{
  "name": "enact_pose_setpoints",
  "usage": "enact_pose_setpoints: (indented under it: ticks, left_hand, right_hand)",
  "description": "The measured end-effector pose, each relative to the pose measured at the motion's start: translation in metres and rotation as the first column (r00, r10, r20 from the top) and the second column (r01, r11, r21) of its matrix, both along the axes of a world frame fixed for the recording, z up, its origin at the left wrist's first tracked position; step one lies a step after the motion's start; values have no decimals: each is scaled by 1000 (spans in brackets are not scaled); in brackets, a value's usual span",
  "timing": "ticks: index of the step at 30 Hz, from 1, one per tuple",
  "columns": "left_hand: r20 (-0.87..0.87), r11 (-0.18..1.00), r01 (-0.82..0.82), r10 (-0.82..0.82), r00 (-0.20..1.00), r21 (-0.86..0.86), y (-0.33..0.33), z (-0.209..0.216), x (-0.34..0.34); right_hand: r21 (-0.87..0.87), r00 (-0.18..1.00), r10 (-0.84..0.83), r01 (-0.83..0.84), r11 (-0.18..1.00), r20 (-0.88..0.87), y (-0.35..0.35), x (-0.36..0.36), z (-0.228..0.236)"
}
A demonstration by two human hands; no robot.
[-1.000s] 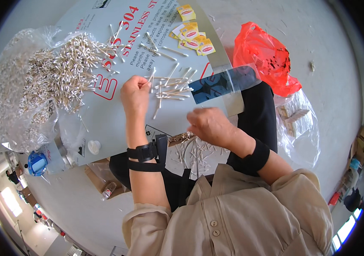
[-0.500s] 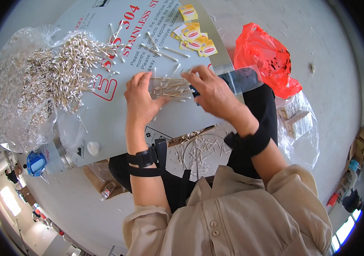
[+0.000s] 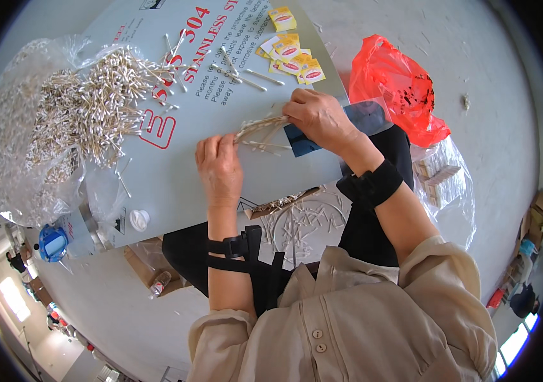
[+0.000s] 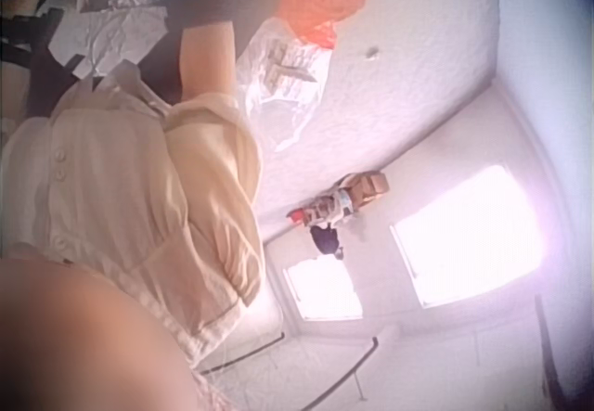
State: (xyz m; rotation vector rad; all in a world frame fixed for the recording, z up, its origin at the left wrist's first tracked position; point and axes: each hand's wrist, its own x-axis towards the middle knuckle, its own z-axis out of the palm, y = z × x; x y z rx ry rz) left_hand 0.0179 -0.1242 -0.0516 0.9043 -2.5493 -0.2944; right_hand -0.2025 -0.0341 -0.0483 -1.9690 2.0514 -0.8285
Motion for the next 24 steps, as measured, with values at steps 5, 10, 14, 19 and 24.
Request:
enact_pose_setpoints:
  ticks: [5, 10, 14, 19, 24]
  left_hand:
    - [-101, 989, -140, 144, 984, 47, -9, -4, 2]
    - [-86, 992, -124, 127, 988, 36, -41, 1, -12]
    - [-35, 989, -116, 119, 992, 92, -54, 4, -23]
    - [-62, 985, -127, 134, 989, 113, -54, -1, -28]
    - [-111, 983, -121, 136, 984, 138, -51, -2, -34]
  right_hand:
    - [-47, 998, -58, 56, 997, -32, 10, 2, -5]
    - [-39, 999, -44, 45, 998, 14, 7, 18, -6]
    - [-48, 983, -178, 181, 982, 44, 10, 41, 7]
    - [116, 980, -198, 199, 973, -25, 18, 76, 10]
    - [119, 976, -208, 215, 969, -68, 13, 95, 6]
